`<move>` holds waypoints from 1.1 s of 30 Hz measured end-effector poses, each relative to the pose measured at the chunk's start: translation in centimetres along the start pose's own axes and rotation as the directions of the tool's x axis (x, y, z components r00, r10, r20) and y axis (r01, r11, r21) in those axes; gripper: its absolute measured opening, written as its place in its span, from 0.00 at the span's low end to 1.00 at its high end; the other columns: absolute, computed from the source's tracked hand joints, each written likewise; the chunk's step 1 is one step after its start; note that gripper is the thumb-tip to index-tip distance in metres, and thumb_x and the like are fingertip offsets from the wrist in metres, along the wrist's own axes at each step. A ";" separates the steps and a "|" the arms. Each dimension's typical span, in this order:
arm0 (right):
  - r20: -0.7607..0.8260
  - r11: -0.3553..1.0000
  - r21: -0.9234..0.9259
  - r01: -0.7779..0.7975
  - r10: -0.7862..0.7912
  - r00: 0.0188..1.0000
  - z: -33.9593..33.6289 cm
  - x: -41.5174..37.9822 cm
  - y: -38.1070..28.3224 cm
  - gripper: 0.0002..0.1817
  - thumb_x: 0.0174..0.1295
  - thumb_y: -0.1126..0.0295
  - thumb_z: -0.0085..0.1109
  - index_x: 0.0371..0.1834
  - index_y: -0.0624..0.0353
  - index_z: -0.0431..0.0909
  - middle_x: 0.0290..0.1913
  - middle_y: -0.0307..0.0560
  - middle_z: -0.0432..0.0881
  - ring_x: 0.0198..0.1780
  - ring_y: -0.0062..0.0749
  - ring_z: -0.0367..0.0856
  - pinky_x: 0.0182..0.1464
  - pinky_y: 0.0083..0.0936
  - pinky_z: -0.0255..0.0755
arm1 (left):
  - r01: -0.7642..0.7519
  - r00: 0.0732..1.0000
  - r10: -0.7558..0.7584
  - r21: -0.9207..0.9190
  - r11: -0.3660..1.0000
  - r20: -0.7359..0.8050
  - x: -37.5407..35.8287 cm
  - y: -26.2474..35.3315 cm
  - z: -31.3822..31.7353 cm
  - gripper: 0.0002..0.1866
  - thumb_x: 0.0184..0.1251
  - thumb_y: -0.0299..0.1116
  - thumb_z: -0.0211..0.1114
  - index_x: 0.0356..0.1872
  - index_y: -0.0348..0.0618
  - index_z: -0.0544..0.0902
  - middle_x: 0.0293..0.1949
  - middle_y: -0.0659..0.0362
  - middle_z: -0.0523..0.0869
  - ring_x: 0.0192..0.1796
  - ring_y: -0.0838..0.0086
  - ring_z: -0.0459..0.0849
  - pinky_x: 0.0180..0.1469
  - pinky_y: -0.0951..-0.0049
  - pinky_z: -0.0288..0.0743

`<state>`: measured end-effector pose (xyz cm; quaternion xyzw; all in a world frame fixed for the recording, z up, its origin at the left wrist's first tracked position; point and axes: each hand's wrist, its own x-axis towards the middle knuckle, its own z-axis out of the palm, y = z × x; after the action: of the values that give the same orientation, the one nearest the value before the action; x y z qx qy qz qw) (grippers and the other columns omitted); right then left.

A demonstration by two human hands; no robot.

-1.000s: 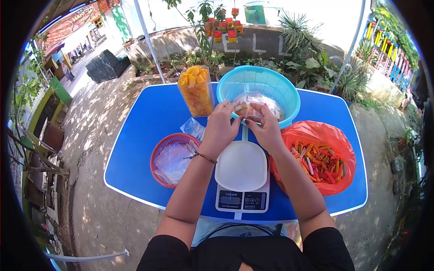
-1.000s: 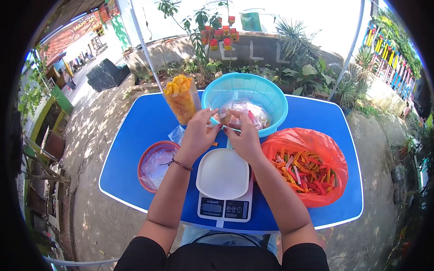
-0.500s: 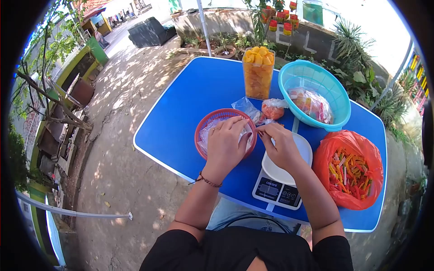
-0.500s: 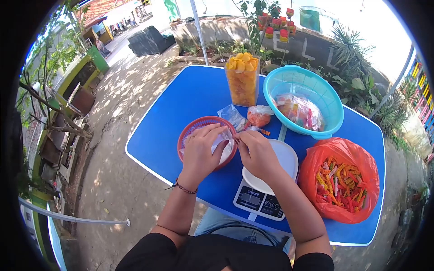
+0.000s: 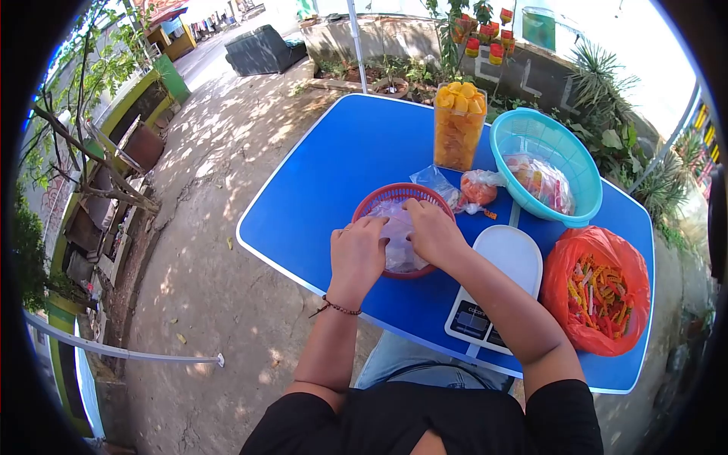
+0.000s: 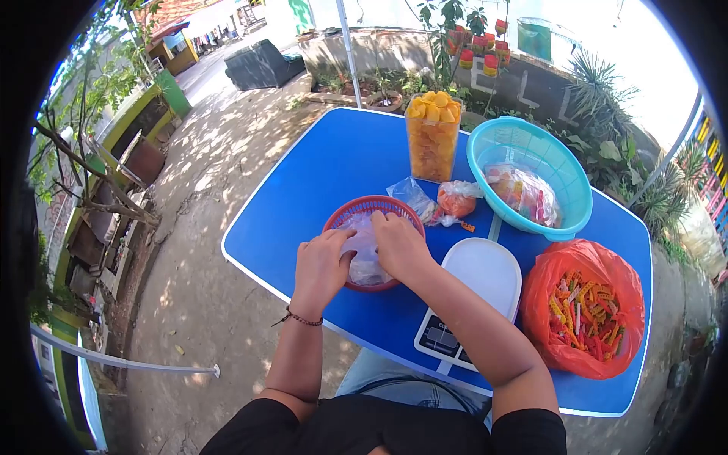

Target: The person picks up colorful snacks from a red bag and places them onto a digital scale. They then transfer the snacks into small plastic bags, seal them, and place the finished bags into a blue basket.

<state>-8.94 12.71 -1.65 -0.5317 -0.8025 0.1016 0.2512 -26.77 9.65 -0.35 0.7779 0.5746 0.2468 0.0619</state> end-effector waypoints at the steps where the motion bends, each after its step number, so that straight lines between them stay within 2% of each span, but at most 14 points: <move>1: -0.018 0.999 0.029 -0.031 0.032 0.999 -0.5 0.1 -0.3 0.19 0.55 0.76 0.69 0.51 0.62 0.77 0.46 0.59 0.85 0.52 0.55 0.84 0.54 0.47 0.79 | 0.006 1.000 -0.006 -0.009 1.000 -0.006 0.1 0.3 -0.1 0.18 0.63 0.31 0.72 0.55 0.45 0.86 0.55 0.54 0.89 0.58 0.60 0.86 0.58 0.58 0.73; 2: -0.035 0.996 0.060 -0.061 0.064 0.997 -1.0 0.1 -0.5 0.18 0.55 0.76 0.68 0.49 0.62 0.78 0.45 0.58 0.86 0.51 0.53 0.84 0.53 0.47 0.79 | 0.011 1.000 -0.012 -0.017 1.000 -0.012 0.3 0.5 -0.1 0.19 0.63 0.33 0.73 0.56 0.45 0.86 0.55 0.55 0.89 0.59 0.61 0.86 0.59 0.58 0.72; 5: -0.121 0.985 0.156 0.072 -0.053 0.991 -2.7 -0.4 -0.1 0.11 0.58 0.76 0.66 0.45 0.62 0.81 0.43 0.56 0.87 0.49 0.52 0.85 0.50 0.46 0.78 | -0.087 0.977 0.074 -0.055 0.995 -0.200 0.9 1.8 -0.3 0.22 0.63 0.34 0.75 0.58 0.44 0.85 0.55 0.52 0.89 0.56 0.60 0.88 0.56 0.60 0.76; 8: -0.210 0.965 0.190 0.180 -0.139 0.968 -5.9 -1.7 -0.6 0.08 0.60 0.78 0.66 0.42 0.62 0.83 0.41 0.56 0.87 0.44 0.49 0.86 0.46 0.41 0.78 | -0.225 0.957 0.101 -0.479 0.848 -0.271 1.8 2.7 0.0 0.18 0.65 0.32 0.75 0.56 0.41 0.87 0.49 0.52 0.91 0.50 0.66 0.90 0.50 0.66 0.80; 11: -0.265 0.913 0.387 0.127 -0.022 0.964 -9.0 -3.9 -0.8 0.09 0.60 0.80 0.67 0.43 0.62 0.83 0.37 0.52 0.86 0.40 0.43 0.86 0.41 0.34 0.77 | -0.211 0.978 0.152 -0.704 0.678 -0.146 2.0 3.8 0.1 0.14 0.66 0.29 0.74 0.51 0.37 0.88 0.42 0.54 0.92 0.43 0.69 0.91 0.46 0.70 0.81; 14: -0.337 0.900 0.432 0.061 0.099 0.936 -11.5 -6.7 0.1 0.09 0.59 0.81 0.68 0.43 0.63 0.82 0.34 0.48 0.85 0.37 0.36 0.85 0.39 0.28 0.76 | -0.131 0.991 0.111 -0.781 0.611 -0.080 2.2 6.9 0.1 0.06 0.72 0.25 0.69 0.44 0.35 0.90 0.40 0.58 0.93 0.47 0.80 0.88 0.49 0.76 0.80; 17: -0.341 0.870 0.492 0.042 0.149 0.928 -12.2 -10.0 2.4 0.09 0.60 0.81 0.69 0.42 0.63 0.83 0.34 0.45 0.86 0.35 0.29 0.85 0.38 0.24 0.77 | -0.157 0.969 0.246 -0.804 0.574 -0.014 2.2 10.4 0.2 0.07 0.74 0.25 0.67 0.45 0.34 0.89 0.41 0.57 0.93 0.47 0.79 0.88 0.50 0.77 0.81; 20: -0.341 0.831 0.556 -0.013 0.242 0.908 -13.8 -13.9 3.8 0.07 0.60 0.81 0.70 0.41 0.63 0.84 0.34 0.44 0.87 0.35 0.24 0.85 0.39 0.22 0.78 | 0.056 0.962 0.246 -0.963 0.262 0.123 1.8 14.0 3.7 0.08 0.76 0.28 0.66 0.44 0.33 0.89 0.42 0.57 0.93 0.47 0.79 0.88 0.50 0.77 0.81; 24: -0.375 0.828 0.550 -0.108 0.360 0.854 -16.9 -19.2 6.1 0.06 0.62 0.81 0.68 0.41 0.64 0.84 0.34 0.43 0.88 0.37 0.21 0.86 0.40 0.21 0.78 | -0.073 0.932 0.357 -0.937 0.341 0.057 0.5 19.3 6.4 0.09 0.76 0.29 0.66 0.46 0.33 0.89 0.39 0.57 0.93 0.42 0.78 0.89 0.49 0.77 0.83; 25: -0.397 0.842 0.523 -0.134 0.379 0.836 -17.7 -20.6 7.5 0.06 0.62 0.81 0.67 0.41 0.65 0.84 0.34 0.43 0.88 0.37 0.21 0.86 0.40 0.21 0.79 | -0.095 0.932 0.360 -0.933 0.347 0.039 0.2 20.6 7.0 0.09 0.73 0.29 0.69 0.48 0.38 0.91 0.35 0.56 0.93 0.39 0.78 0.90 0.44 0.78 0.80; 28: -0.439 0.806 0.547 -0.226 0.506 0.743 -19.5 -24.6 10.8 0.04 0.66 0.81 0.63 0.42 0.67 0.84 0.35 0.43 0.89 0.37 0.19 0.87 0.41 0.21 0.79 | -0.201 0.887 0.461 -0.881 0.428 0.022 -1.0 24.5 6.8 0.08 0.71 0.31 0.71 0.46 0.40 0.92 0.31 0.56 0.92 0.34 0.72 0.90 0.39 0.74 0.80; 29: -0.452 0.805 0.519 -0.286 0.543 0.708 -19.9 -25.7 11.6 0.04 0.66 0.81 0.62 0.42 0.67 0.85 0.35 0.43 0.89 0.37 0.19 0.87 0.41 0.21 0.79 | -0.366 0.849 0.521 -0.807 0.463 -0.087 -1.4 25.3 7.9 0.07 0.69 0.32 0.71 0.43 0.44 0.91 0.32 0.58 0.91 0.35 0.65 0.89 0.40 0.67 0.78; 31: -0.453 0.793 0.457 -0.403 0.598 0.661 -20.7 -26.8 12.0 0.05 0.67 0.81 0.61 0.43 0.68 0.85 0.34 0.45 0.89 0.38 0.24 0.89 0.43 0.22 0.80 | -0.521 0.760 0.630 -0.729 0.445 -0.158 -2.4 26.5 9.5 0.06 0.67 0.30 0.72 0.43 0.44 0.90 0.35 0.58 0.91 0.40 0.66 0.89 0.46 0.66 0.78; 33: -0.456 0.835 0.321 -0.448 0.551 0.700 -20.5 -27.5 12.6 0.07 0.66 0.83 0.62 0.45 0.68 0.85 0.36 0.45 0.89 0.39 0.23 0.88 0.43 0.22 0.79 | -0.599 0.682 0.714 -0.681 0.421 -0.158 -3.5 27.6 10.4 0.05 0.67 0.30 0.71 0.41 0.46 0.87 0.41 0.59 0.91 0.46 0.64 0.89 0.53 0.62 0.77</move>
<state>20.13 -9.09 2.26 -0.7105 -0.5125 0.0896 0.4738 1.01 -0.82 -0.03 0.8742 0.0820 0.3829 0.2872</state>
